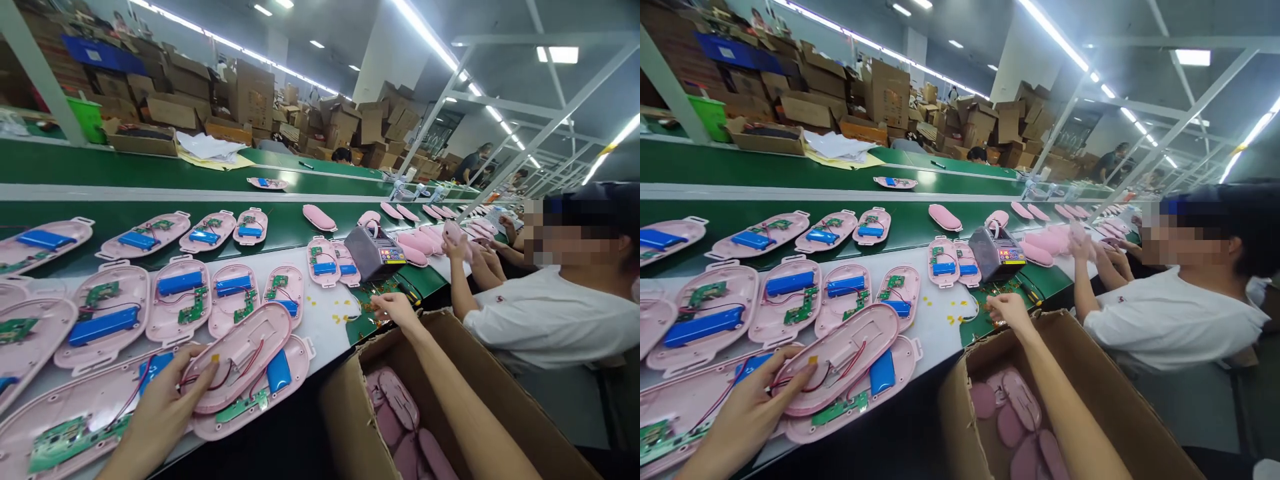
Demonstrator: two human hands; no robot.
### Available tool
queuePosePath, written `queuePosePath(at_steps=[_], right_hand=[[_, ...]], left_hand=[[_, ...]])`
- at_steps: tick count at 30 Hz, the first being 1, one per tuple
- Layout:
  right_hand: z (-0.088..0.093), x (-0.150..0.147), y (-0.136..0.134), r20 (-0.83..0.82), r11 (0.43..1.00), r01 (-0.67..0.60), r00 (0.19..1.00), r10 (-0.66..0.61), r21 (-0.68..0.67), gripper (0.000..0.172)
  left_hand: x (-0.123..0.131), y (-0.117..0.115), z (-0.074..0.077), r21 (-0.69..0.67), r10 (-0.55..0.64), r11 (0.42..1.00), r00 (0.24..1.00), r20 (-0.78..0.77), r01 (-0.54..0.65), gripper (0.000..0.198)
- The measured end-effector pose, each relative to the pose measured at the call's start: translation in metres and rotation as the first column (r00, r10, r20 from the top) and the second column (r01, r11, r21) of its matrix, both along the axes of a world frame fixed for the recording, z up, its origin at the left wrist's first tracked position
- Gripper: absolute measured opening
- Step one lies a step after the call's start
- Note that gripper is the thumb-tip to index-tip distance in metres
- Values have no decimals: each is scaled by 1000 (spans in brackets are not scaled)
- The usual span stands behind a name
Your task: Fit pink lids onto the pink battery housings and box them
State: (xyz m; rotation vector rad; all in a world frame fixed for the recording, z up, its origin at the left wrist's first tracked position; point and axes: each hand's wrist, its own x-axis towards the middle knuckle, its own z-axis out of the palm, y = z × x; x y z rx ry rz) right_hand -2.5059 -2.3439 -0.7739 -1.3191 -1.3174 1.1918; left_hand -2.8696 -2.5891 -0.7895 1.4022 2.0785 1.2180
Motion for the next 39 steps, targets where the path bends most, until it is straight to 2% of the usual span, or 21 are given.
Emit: queuePosePath(at_steps=[4,7,9,12,16,21,23,25,27,29,30,31,33,34,35,37,38,39], right_hand=[[-2,25,2,58,999,-41,998,40,16,18],[-1,32,17,22,1000,15,1000,-15,20,35],[2,32,27,-35,996,94,995,-93,0,36],[10,28,39,-171,984,164,970,-173,-64,23],[20,17,50,-337,979,184,919,-204,-90,23],[18,9,55,-390,932,351,849,-357,-90,35],[18,11,45,-385,917,392,838,-387,-71,38],[20,9,21,-370,925,378,854,-366,-42,42],[25,-6,-15,-325,960,276,913,-248,43,47],[34,-34,-59,-198,965,89,979,-40,245,49],[39,-52,-82,-99,931,-36,992,77,364,48],[44,-73,-104,19,864,-181,981,195,470,47],[47,-115,-143,272,652,-479,876,399,588,48],[46,-134,-159,398,508,-607,790,466,610,51],[41,-152,-170,518,347,-705,698,494,619,54],[27,-180,-181,705,59,-793,571,420,606,60],[19,-189,-182,758,-40,-800,550,352,599,63],[11,-195,-180,787,-107,-798,547,286,594,65]], left_hand=[[2,-1,3,15,14,1000,1000,6,-14,47],[3,-2,8,-27,9,1000,1000,22,-8,43],[3,-2,11,-46,4,999,1000,20,-4,43],[1,-2,12,-57,-4,998,1000,18,5,45],[0,-2,10,-92,-12,996,999,36,15,44],[4,-3,10,-37,-10,999,998,54,12,41],[5,-3,10,-12,-15,1000,996,90,16,40],[6,-4,10,-3,-2,1000,992,127,2,39],[9,-6,11,24,-4,1000,989,151,0,37],[12,-7,14,46,-64,997,982,176,57,32],[13,-8,16,51,-106,994,975,195,98,28],[13,-7,17,42,-148,989,966,210,142,24],[11,-6,20,37,-212,977,946,245,209,18],[10,-6,21,51,-237,971,933,270,232,18],[9,-6,21,79,-253,968,919,304,240,18],[7,-8,20,139,-254,966,888,382,216,20],[6,-10,20,160,-246,968,874,418,196,21],[6,-11,18,175,-233,969,868,438,172,22]])
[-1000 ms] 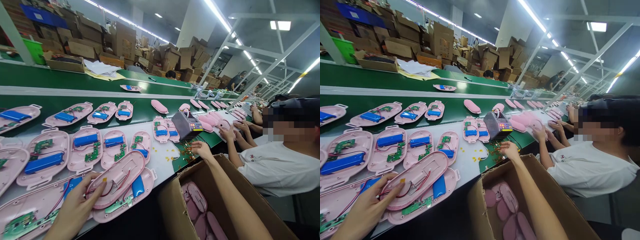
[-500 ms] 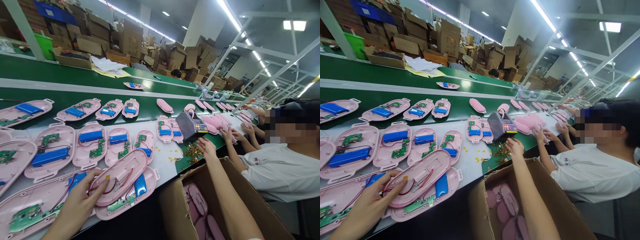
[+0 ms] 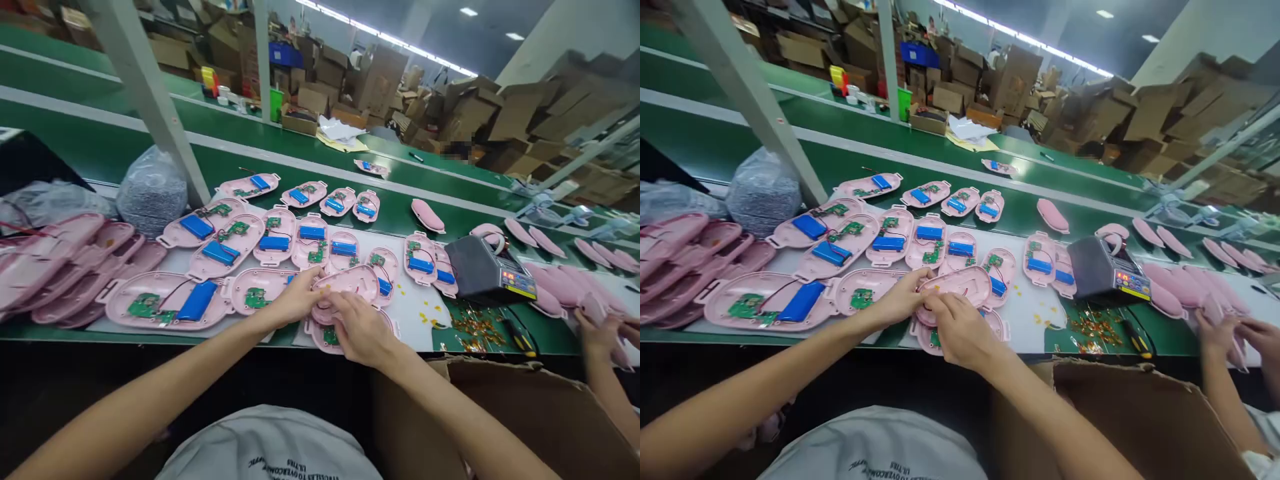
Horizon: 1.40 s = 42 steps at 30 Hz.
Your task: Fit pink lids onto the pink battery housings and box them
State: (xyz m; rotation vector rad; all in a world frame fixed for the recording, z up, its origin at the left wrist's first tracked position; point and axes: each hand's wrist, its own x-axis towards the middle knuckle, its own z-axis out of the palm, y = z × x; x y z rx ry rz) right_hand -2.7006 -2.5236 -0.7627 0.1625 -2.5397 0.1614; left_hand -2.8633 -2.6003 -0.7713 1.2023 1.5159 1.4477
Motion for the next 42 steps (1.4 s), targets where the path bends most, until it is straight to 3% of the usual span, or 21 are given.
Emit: queuePosePath(at_steps=[4,8,11,14,16,19,23,35,39,42], right_hand=[[-15,-5,9,7,983,-15,1000,14,182,71],[-9,-4,9,13,986,-51,999,50,160,71],[-2,-1,13,-32,997,19,999,-16,75,64],[1,5,16,-37,987,125,991,-129,-103,54],[2,9,12,18,952,170,985,-171,-254,50],[2,11,1,125,889,167,984,-125,-426,50],[-2,4,-10,148,812,248,969,-200,-527,43],[-11,-3,-17,151,786,440,896,-418,-435,27],[-16,-8,-20,69,797,536,839,-540,-277,24],[-14,-10,-22,14,743,643,758,-653,-185,28]], left_hand=[[1,-4,-6,59,76,995,997,-9,-75,18],[4,-4,-8,123,101,988,994,-42,-96,16],[7,-6,-8,173,103,981,992,-70,-89,15],[10,-6,-11,220,103,972,991,-87,-81,15],[11,-5,-13,246,110,965,990,-86,-86,15],[11,-4,-15,271,113,958,991,-71,-90,15],[13,-3,-17,287,95,955,995,-40,-80,12],[20,-5,-27,264,106,958,994,40,-113,13],[21,-10,-30,244,47,968,996,71,-63,21],[16,-14,-33,231,22,972,997,71,-38,39]])
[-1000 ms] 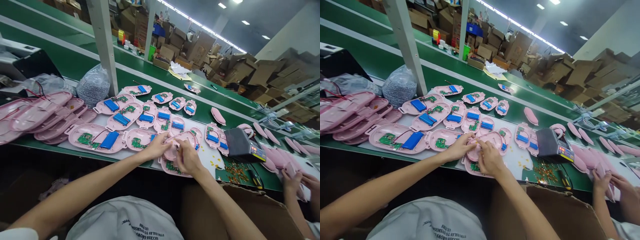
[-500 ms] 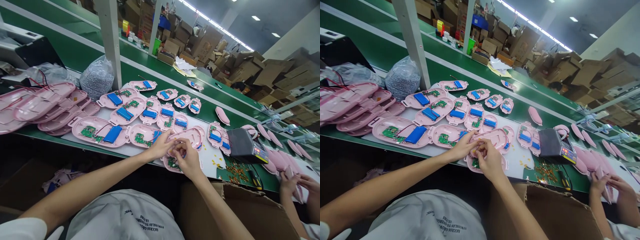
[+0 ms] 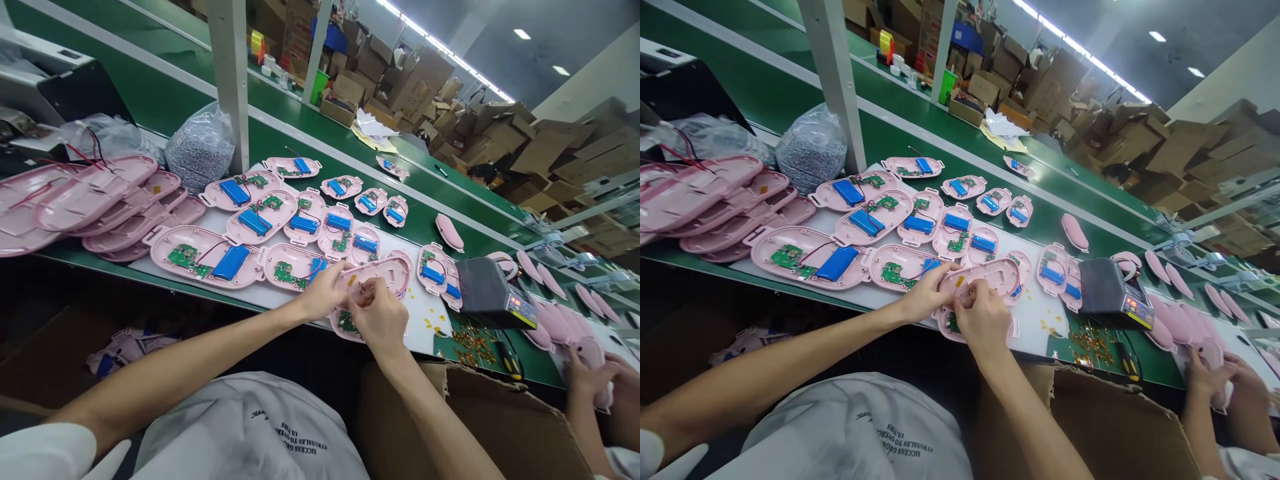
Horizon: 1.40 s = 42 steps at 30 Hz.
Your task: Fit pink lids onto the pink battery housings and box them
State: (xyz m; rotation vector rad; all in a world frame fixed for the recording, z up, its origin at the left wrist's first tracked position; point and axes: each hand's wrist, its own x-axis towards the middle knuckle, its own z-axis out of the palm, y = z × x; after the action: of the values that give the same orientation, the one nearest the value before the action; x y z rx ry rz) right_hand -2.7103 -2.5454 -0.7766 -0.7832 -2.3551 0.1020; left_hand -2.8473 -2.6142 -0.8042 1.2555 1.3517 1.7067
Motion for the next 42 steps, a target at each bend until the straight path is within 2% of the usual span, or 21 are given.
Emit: queuePosePath(at_steps=[3,5,7,9,10,12,14,16,17,19,21,23,26,28,30,32,34,36,38,40,42], right_hand=[[12,22,7,-56,995,27,998,-33,-96,42],[23,56,23,-191,985,15,980,-49,-172,48],[30,99,45,-251,973,118,954,-167,-198,46],[32,137,67,-148,947,251,948,-282,-202,41],[32,151,74,-65,938,281,952,-299,-201,40],[28,164,79,38,942,259,966,-257,-211,39],[25,154,68,31,969,160,987,-157,-186,37],[23,129,50,73,993,9,997,-1,-115,36],[22,114,41,138,993,-82,986,94,-90,41],[19,84,28,313,969,-231,917,247,-88,68],[15,61,24,445,951,-292,841,307,-103,90],[9,46,26,526,939,-333,785,327,-88,97],[0,38,30,576,917,-395,741,346,-43,91],[-5,39,33,553,910,-414,753,357,-24,84],[-5,48,38,470,898,-439,800,374,31,73],[4,62,53,319,911,-398,881,348,105,62],[26,77,83,141,972,-225,967,213,72,63],[58,84,129,40,997,28,999,-25,-76,68],[90,77,187,47,952,251,968,-247,-175,70],[113,57,251,108,898,395,918,-381,-192,72],[122,28,314,203,858,489,866,-456,-158,76]], left_hand=[[-6,-5,0,-19,28,999,998,-52,-29,47],[-8,-9,1,3,67,998,987,-149,-68,40],[-9,-14,4,39,68,998,950,-305,-59,36],[-9,-18,7,35,4,999,867,-499,16,39],[-10,-19,10,19,-56,996,797,-601,85,42],[-11,-23,17,-30,-160,975,604,-781,218,46],[-12,-28,28,-96,-223,950,427,-876,298,51],[-12,-33,39,-186,-286,935,336,-897,300,57],[-11,-35,43,-232,-316,933,317,-894,276,60],[-8,-37,49,-310,-365,925,283,-887,218,62],[-4,-38,53,-346,-376,925,259,-890,155,58],[-3,-38,58,-363,-387,922,257,-886,135,54],[-10,-28,80,-311,-341,939,273,-900,146,44],[-21,-5,104,-190,-221,972,282,-933,136,30],[-36,40,131,-71,-87,995,288,-954,66,23],[-53,105,156,-38,-17,997,276,-961,-73,23],[-69,181,176,-70,-8,970,258,-966,-231,26],[-81,254,191,-102,-17,943,259,-966,-318,26],[-87,315,199,-131,-31,926,276,-961,-353,29],[-89,360,203,-158,-52,924,295,-954,-349,33],[-91,390,204,-173,-75,936,307,-949,-306,34]])
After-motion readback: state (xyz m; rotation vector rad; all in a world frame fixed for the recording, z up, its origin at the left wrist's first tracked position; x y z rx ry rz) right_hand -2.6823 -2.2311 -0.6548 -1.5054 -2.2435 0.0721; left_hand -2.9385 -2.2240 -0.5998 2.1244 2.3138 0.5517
